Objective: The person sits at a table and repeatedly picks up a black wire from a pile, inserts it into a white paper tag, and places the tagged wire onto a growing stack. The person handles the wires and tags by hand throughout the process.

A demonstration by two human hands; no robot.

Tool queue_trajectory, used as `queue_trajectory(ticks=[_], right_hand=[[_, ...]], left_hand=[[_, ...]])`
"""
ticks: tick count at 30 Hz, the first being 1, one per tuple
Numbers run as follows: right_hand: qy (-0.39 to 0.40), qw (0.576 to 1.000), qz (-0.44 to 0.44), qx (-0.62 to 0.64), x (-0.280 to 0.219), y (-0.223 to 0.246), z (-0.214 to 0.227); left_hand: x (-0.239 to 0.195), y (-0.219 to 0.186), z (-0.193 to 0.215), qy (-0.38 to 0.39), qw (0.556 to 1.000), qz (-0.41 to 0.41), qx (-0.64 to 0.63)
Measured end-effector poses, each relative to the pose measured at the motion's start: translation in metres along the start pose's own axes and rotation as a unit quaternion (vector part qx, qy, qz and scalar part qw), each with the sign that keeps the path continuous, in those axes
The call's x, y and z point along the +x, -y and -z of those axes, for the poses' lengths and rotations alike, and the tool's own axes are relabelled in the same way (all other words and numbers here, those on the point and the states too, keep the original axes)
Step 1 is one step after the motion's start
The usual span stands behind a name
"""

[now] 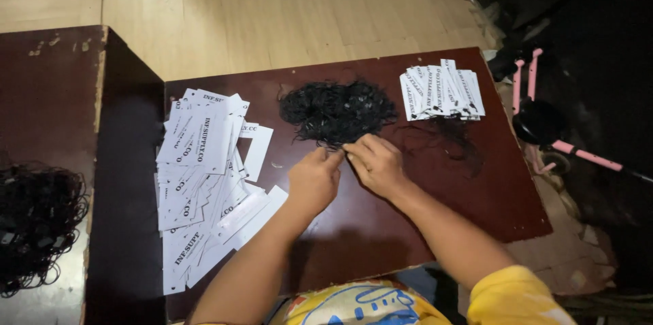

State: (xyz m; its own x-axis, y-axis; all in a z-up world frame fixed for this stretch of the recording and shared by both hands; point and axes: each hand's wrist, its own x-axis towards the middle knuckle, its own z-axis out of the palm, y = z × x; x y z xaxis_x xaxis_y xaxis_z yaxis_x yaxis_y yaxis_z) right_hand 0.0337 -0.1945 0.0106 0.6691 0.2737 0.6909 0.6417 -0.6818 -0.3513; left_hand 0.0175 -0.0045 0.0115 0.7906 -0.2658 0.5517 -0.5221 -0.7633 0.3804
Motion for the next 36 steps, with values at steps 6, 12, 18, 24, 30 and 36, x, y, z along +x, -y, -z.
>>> queue_trajectory(ticks=[6, 12, 18, 24, 30, 36], right_hand=[[-0.022, 0.991, -0.124, -0.037, -0.002, -0.039, 0.034], [0.011, 0.987, -0.153, -0.037, -0.005, -0.049, 0.036], [0.048, 0.987, -0.142, -0.066, 0.001, -0.028, 0.032], [0.077, 0.979, -0.106, -0.155, -0.003, -0.029, 0.028], [0.086, 0.977, -0.131, -0.144, -0.014, -0.047, 0.024], [0.027, 0.961, -0.271, 0.041, -0.008, -0.053, 0.037]], left_hand=[[-0.001, 0.002, -0.004, 0.007, 1.000, -0.006, 0.028], [0.005, -0.004, 0.005, 0.010, 0.999, -0.024, 0.028], [-0.001, 0.004, -0.010, -0.002, 1.000, 0.000, -0.003], [-0.002, 0.007, -0.013, 0.002, 0.999, 0.017, -0.029], [-0.004, 0.008, -0.013, 0.006, 0.998, 0.035, -0.049], [-0.005, 0.009, -0.013, 0.006, 0.998, 0.038, -0.058]])
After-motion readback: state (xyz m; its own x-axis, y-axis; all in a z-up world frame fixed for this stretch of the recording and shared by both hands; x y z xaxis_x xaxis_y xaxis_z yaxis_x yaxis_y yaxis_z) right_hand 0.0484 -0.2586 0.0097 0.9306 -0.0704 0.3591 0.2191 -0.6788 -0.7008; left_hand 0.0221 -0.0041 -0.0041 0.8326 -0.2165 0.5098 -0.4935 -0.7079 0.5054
